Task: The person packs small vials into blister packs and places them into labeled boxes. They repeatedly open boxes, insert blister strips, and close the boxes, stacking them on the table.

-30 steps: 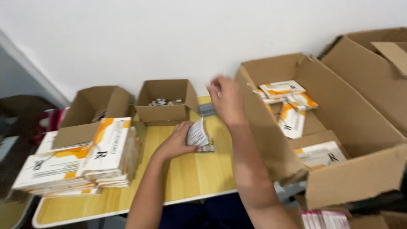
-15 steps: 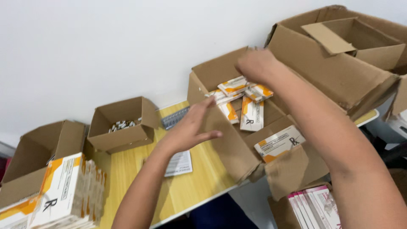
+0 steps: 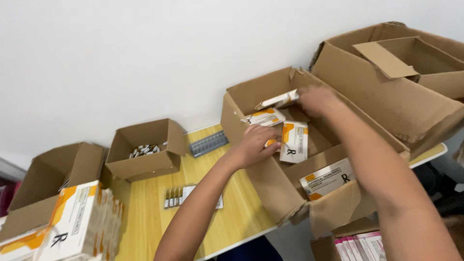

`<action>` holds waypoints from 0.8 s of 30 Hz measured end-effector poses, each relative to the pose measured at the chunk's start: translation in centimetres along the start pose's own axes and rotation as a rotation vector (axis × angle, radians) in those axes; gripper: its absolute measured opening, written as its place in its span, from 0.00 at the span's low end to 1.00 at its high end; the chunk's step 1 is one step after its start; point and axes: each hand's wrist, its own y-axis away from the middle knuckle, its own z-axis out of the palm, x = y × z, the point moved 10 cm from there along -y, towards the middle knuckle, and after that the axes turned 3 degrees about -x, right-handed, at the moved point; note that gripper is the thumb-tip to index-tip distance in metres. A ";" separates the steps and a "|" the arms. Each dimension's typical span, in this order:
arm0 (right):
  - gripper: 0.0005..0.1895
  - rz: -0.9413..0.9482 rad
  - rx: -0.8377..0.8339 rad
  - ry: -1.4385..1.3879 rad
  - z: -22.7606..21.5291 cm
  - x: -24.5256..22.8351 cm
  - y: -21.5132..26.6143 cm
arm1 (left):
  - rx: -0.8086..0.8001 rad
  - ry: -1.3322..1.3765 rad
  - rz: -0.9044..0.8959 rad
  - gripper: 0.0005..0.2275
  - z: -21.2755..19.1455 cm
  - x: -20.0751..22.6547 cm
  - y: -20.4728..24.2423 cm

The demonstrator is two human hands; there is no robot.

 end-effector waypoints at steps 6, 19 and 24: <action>0.05 -0.188 0.693 -0.296 -19.6 -2.5 10.8 | 0.212 0.229 -0.056 0.18 -3.8 0.8 1.8; 0.17 -0.881 0.349 -0.334 -27.8 -26.4 19.3 | 0.900 1.164 -0.145 0.25 -14.6 -4.9 18.3; 0.25 -0.555 -0.034 -0.350 -27.0 -28.0 12.1 | 0.720 0.036 -0.454 0.27 -19.5 0.4 26.3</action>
